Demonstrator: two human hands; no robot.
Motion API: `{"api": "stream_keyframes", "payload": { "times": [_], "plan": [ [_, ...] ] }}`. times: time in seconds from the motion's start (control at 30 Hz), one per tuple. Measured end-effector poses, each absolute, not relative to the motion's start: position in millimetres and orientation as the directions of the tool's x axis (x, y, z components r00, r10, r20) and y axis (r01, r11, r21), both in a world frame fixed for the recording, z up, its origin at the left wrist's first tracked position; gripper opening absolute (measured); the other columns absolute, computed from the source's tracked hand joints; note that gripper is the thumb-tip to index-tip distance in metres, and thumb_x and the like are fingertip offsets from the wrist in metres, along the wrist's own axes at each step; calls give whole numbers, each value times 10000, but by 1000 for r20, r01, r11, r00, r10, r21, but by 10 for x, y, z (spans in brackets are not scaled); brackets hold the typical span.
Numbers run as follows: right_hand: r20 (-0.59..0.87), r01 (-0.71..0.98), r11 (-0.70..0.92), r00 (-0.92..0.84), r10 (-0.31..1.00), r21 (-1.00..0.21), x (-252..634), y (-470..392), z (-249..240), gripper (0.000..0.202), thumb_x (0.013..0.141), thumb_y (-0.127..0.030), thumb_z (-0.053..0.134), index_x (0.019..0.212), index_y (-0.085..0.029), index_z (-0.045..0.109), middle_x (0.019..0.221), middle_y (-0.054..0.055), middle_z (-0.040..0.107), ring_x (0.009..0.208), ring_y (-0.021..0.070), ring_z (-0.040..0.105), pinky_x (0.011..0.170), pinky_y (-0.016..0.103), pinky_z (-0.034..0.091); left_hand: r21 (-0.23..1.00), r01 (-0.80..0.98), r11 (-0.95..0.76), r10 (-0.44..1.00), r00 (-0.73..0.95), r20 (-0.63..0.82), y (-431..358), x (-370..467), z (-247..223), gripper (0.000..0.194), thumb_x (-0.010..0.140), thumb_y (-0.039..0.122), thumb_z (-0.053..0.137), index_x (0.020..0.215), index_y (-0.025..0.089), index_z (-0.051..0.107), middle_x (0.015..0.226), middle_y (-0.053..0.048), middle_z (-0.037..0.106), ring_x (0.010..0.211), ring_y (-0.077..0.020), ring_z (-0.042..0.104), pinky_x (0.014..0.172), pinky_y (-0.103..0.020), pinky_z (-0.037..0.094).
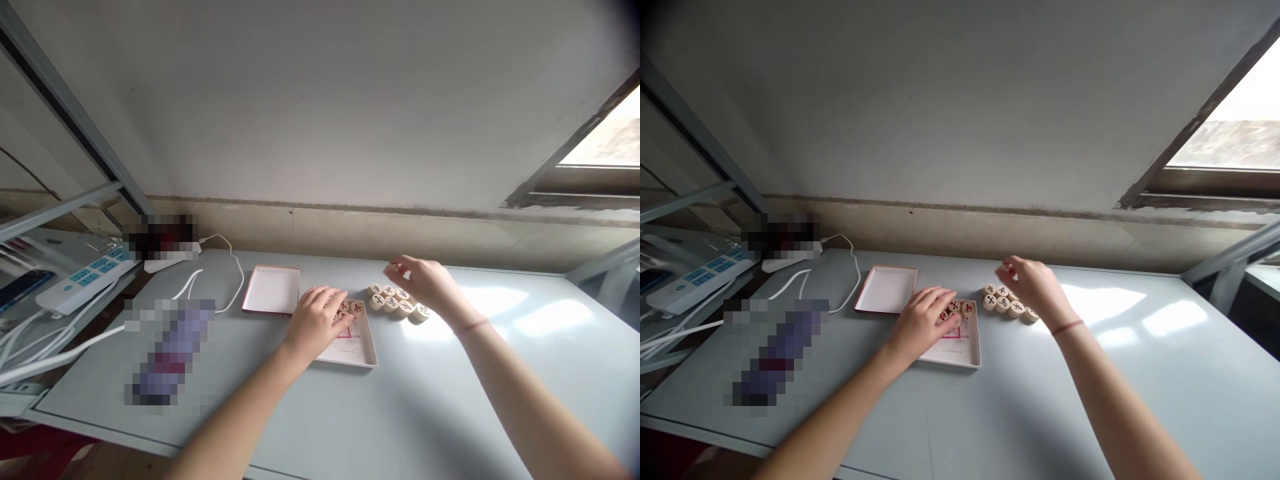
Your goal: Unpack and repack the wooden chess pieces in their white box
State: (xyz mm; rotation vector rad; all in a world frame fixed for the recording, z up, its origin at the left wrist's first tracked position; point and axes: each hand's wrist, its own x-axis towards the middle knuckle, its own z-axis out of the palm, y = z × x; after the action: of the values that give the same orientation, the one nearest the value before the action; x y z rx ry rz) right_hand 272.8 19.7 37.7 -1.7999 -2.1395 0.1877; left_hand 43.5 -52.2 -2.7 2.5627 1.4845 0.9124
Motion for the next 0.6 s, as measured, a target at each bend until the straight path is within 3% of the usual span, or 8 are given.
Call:
{"api": "stream_keyframes", "payload": {
  "times": [0.13,0.23,0.43,0.6],
  "plan": [
    [94,640,342,-388,917,-688,2399,-328,400,323,861,-479,499,987,-211,628,766,24,670,564,124,580,532,255,459,372,728,-576,773,337,537,-585,487,25,352,899,383,540,1198,200,564,1092,-69,671,990,-203,632,881,-359,529],
    [67,475,289,-430,900,-831,2296,-541,351,313,870,-466,505,985,-195,613,780,40,668,633,142,601,561,270,494,375,688,-621,751,385,537,-632,520,37,298,914,327,525,1188,216,567,1077,-53,668,959,-178,649,860,-330,543],
    [31,326,176,-405,914,-929,2351,-547,259,349,841,-497,555,983,-181,596,821,60,656,712,162,606,588,280,504,435,629,-644,745,384,546,-637,529,43,247,896,256,549,1139,224,568,1067,-39,657,975,-160,645,865,-285,539],
    [78,327,181,-306,949,-928,2422,-512,209,335,843,-495,557,966,-186,602,673,5,559,597,132,533,532,278,471,509,701,-499,842,256,474,-592,474,61,182,861,245,547,1039,224,581,1011,-41,605,810,-143,640,747,-276,544]
  ]
}}
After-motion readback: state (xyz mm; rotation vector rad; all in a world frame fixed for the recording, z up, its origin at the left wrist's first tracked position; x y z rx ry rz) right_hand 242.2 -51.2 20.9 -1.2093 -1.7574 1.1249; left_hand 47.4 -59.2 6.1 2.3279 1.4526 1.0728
